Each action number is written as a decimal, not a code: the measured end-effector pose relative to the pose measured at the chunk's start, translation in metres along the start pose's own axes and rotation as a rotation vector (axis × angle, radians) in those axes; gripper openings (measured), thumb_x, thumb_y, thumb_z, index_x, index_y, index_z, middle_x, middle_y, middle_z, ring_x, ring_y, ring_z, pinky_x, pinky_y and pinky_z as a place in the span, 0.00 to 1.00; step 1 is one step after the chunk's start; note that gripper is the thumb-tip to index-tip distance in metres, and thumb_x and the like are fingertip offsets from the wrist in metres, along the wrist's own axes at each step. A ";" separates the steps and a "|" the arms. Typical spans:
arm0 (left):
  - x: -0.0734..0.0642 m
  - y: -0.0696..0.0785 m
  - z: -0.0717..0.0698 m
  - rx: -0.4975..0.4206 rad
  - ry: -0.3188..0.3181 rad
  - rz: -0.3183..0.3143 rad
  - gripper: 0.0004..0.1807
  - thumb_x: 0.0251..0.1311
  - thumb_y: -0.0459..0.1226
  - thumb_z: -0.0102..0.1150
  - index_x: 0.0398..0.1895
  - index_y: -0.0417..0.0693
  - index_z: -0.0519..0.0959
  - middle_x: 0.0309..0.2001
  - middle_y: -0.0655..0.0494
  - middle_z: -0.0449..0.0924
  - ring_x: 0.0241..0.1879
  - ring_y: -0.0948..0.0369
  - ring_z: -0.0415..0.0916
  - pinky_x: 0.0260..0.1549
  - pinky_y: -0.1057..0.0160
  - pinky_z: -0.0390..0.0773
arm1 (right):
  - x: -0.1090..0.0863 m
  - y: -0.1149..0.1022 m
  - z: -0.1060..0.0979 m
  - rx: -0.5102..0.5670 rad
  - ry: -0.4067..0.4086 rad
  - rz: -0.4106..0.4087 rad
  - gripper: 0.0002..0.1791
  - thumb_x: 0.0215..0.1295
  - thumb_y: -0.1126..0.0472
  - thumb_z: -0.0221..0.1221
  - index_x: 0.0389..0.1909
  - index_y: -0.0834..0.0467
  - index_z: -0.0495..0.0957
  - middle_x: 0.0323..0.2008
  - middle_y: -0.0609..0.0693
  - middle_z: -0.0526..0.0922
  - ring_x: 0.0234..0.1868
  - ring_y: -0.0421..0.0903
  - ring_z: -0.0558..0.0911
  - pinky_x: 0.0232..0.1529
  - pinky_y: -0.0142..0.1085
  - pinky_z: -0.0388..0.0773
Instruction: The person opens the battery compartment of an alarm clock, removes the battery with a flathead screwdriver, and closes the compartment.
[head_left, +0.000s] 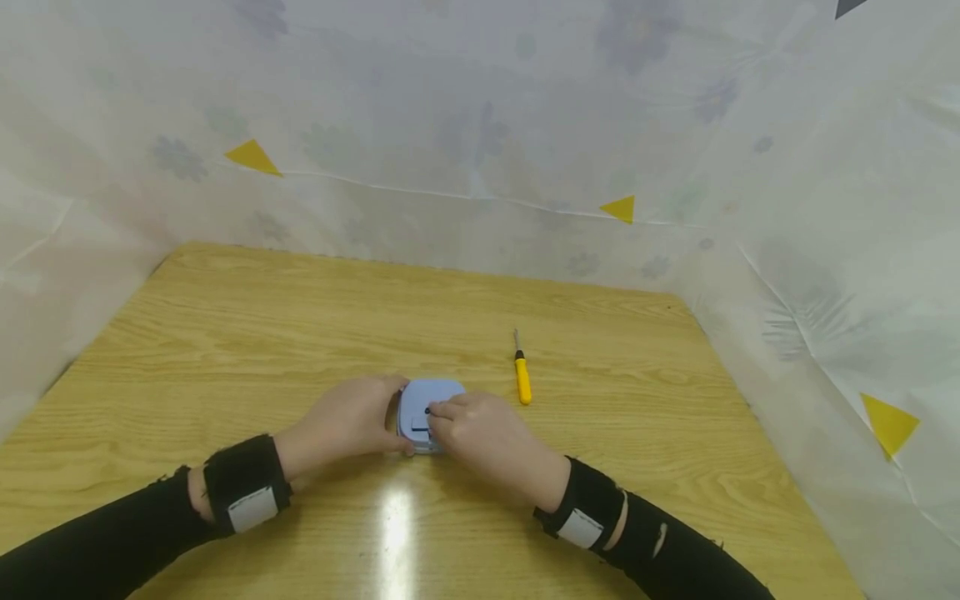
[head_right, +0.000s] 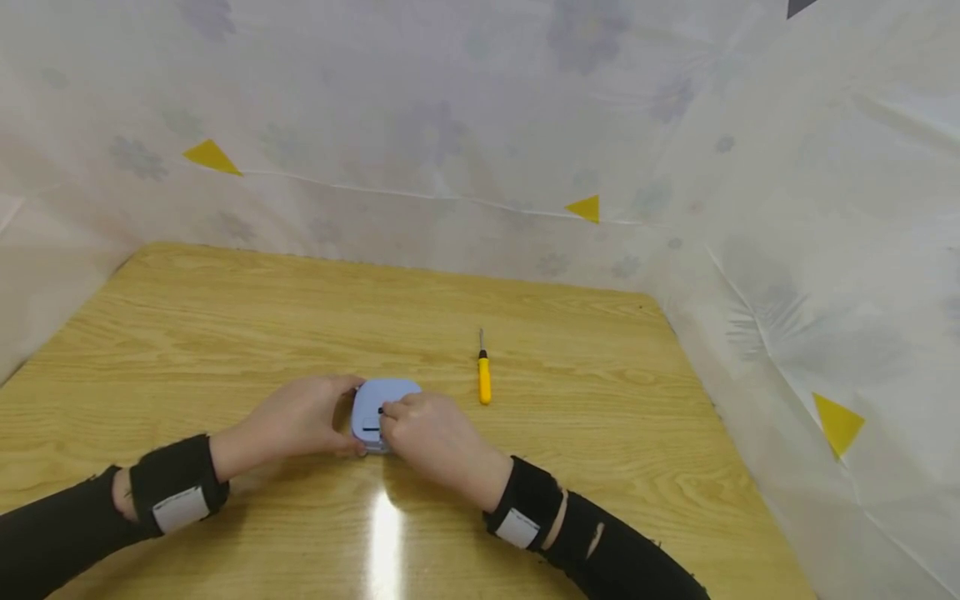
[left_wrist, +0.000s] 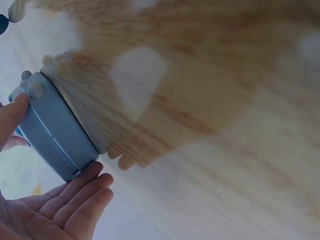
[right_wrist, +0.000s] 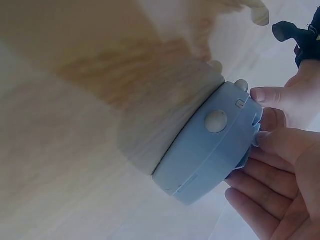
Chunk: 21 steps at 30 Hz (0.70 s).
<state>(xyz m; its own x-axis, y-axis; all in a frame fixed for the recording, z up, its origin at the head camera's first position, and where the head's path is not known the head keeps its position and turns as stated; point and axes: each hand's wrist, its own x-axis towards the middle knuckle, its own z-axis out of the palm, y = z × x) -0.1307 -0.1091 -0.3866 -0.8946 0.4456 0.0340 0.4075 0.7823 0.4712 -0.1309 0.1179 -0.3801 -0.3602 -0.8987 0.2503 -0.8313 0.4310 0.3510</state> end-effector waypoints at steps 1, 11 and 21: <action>0.000 0.000 0.000 0.000 0.001 0.000 0.43 0.43 0.48 0.88 0.61 0.37 0.81 0.54 0.45 0.89 0.50 0.52 0.88 0.52 0.50 0.89 | 0.000 0.000 0.000 0.008 0.002 -0.002 0.08 0.63 0.62 0.74 0.43 0.52 0.91 0.49 0.45 0.93 0.47 0.39 0.91 0.52 0.29 0.89; 0.000 0.000 0.000 0.004 0.004 0.002 0.43 0.42 0.49 0.88 0.61 0.38 0.82 0.54 0.46 0.89 0.51 0.53 0.88 0.53 0.50 0.89 | 0.004 0.006 -0.003 0.088 0.011 0.003 0.02 0.67 0.61 0.72 0.38 0.52 0.91 0.44 0.43 0.94 0.42 0.38 0.91 0.46 0.28 0.89; -0.001 0.000 -0.001 0.005 0.011 0.015 0.42 0.43 0.48 0.88 0.60 0.39 0.82 0.52 0.47 0.90 0.48 0.55 0.88 0.50 0.52 0.90 | 0.005 0.008 -0.005 0.123 0.054 0.018 0.03 0.66 0.62 0.72 0.32 0.51 0.90 0.35 0.41 0.93 0.33 0.35 0.88 0.35 0.25 0.86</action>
<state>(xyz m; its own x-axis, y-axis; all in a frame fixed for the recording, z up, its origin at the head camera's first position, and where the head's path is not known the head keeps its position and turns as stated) -0.1302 -0.1097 -0.3862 -0.8903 0.4525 0.0508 0.4218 0.7776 0.4662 -0.1372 0.1172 -0.3712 -0.3548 -0.8840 0.3044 -0.8720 0.4303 0.2334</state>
